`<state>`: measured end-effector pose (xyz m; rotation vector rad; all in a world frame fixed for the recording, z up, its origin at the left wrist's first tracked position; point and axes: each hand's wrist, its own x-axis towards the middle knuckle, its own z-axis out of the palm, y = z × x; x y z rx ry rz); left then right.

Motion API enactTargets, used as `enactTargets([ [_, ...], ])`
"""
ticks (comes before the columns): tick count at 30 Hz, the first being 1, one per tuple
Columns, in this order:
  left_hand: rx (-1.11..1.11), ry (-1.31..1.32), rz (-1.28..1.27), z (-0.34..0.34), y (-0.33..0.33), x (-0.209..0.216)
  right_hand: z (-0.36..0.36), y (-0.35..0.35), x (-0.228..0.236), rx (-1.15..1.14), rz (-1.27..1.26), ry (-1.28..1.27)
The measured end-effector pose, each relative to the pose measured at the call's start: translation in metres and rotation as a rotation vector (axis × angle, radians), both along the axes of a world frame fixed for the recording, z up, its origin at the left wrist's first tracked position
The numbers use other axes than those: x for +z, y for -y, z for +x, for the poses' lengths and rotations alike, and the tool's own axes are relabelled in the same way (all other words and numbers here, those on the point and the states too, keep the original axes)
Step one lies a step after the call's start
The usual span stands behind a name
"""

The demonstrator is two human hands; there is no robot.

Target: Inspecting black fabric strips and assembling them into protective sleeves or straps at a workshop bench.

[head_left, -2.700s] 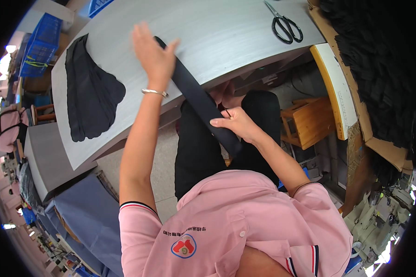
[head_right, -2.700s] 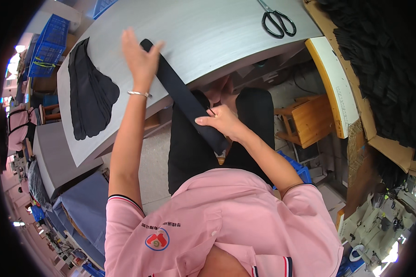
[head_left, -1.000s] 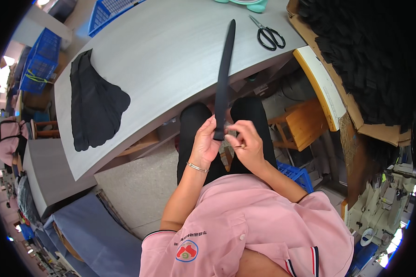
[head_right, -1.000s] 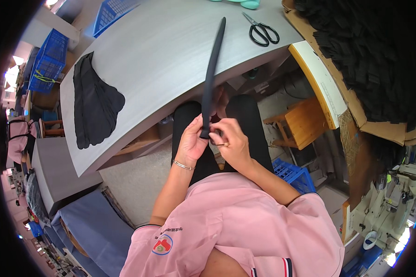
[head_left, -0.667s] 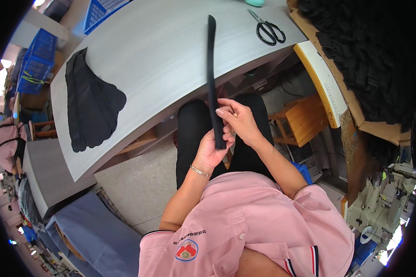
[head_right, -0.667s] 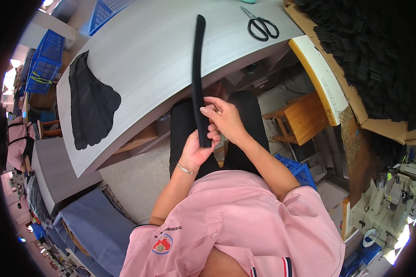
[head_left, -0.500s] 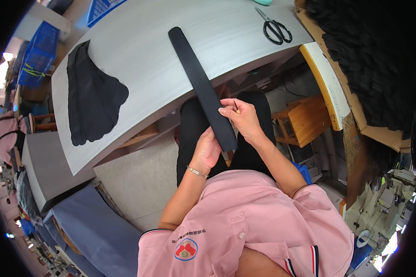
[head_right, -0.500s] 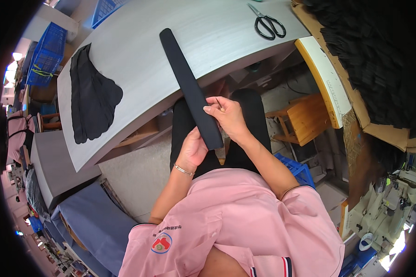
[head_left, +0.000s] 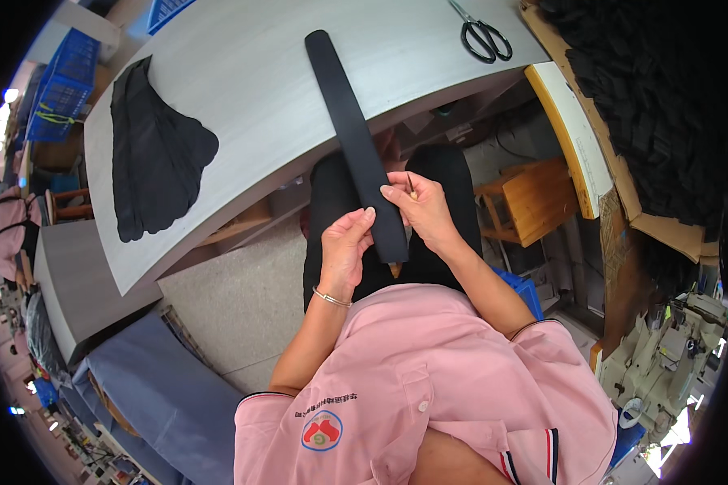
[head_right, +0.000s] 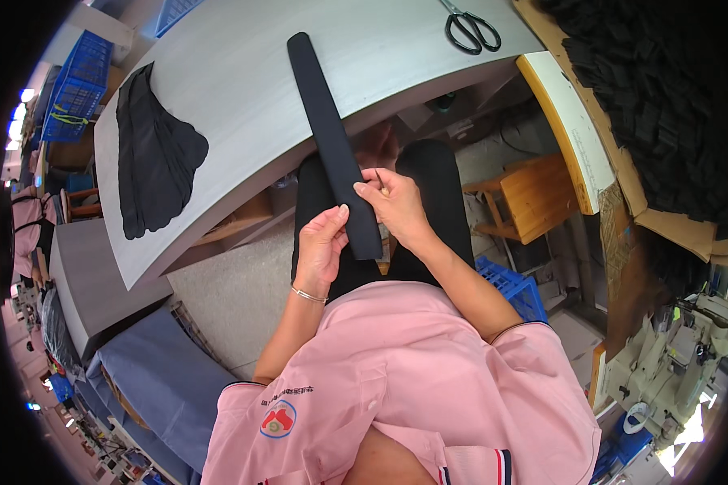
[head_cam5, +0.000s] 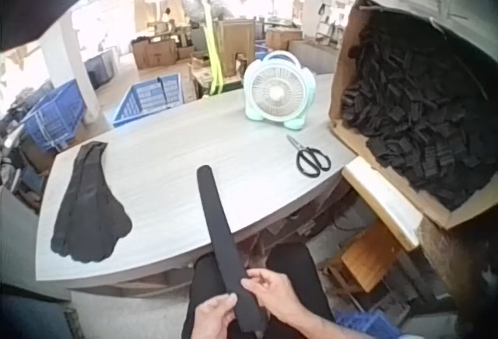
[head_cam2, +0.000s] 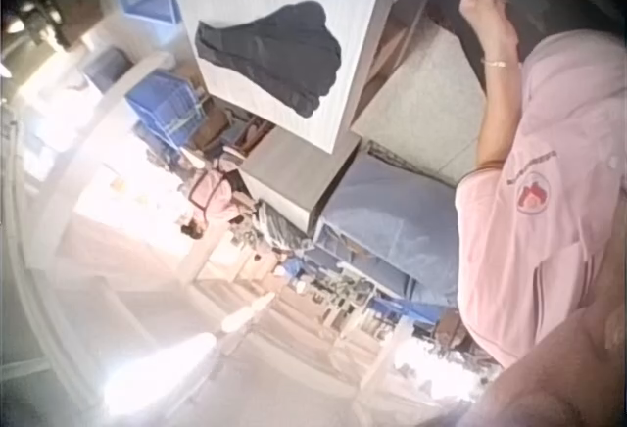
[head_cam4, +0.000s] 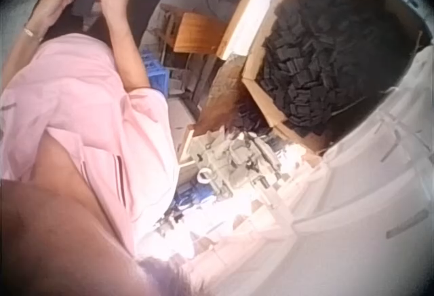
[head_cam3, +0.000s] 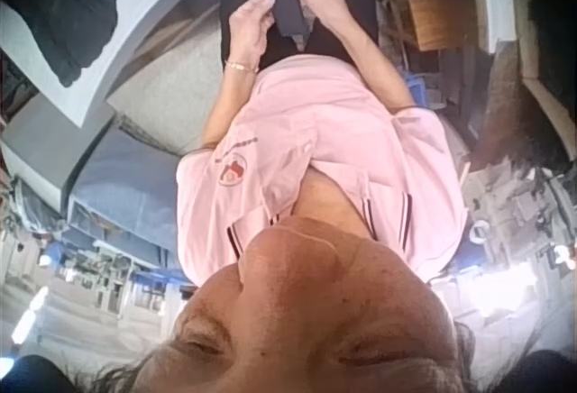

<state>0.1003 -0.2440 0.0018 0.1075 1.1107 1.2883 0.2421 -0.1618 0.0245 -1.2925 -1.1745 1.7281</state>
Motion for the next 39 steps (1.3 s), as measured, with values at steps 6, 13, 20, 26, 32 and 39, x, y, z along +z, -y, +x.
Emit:
enactTargets([
  [6,-0.047,-0.073,-0.049,0.006,0.004,0.012,0.001,0.009,-0.016,-0.042,0.098,0.087],
  [13,-0.254,-0.036,-0.046,0.02,0.023,0.02,0.008,0.007,-0.03,-0.072,0.171,0.121],
  [20,-0.263,-0.054,-0.012,0.026,0.027,0.021,0.02,0.014,-0.001,0.042,0.138,0.084],
  [26,-0.479,-0.039,0.088,0.044,0.037,0.024,0.089,0.016,-0.023,-0.075,0.167,0.119],
  [32,-0.386,-0.112,0.0,0.028,0.039,0.005,0.247,0.077,-0.041,-0.056,0.238,0.944],
  [39,-0.303,-0.157,-0.041,0.004,0.04,-0.006,0.356,0.297,-0.137,-0.34,-0.194,0.814],
])
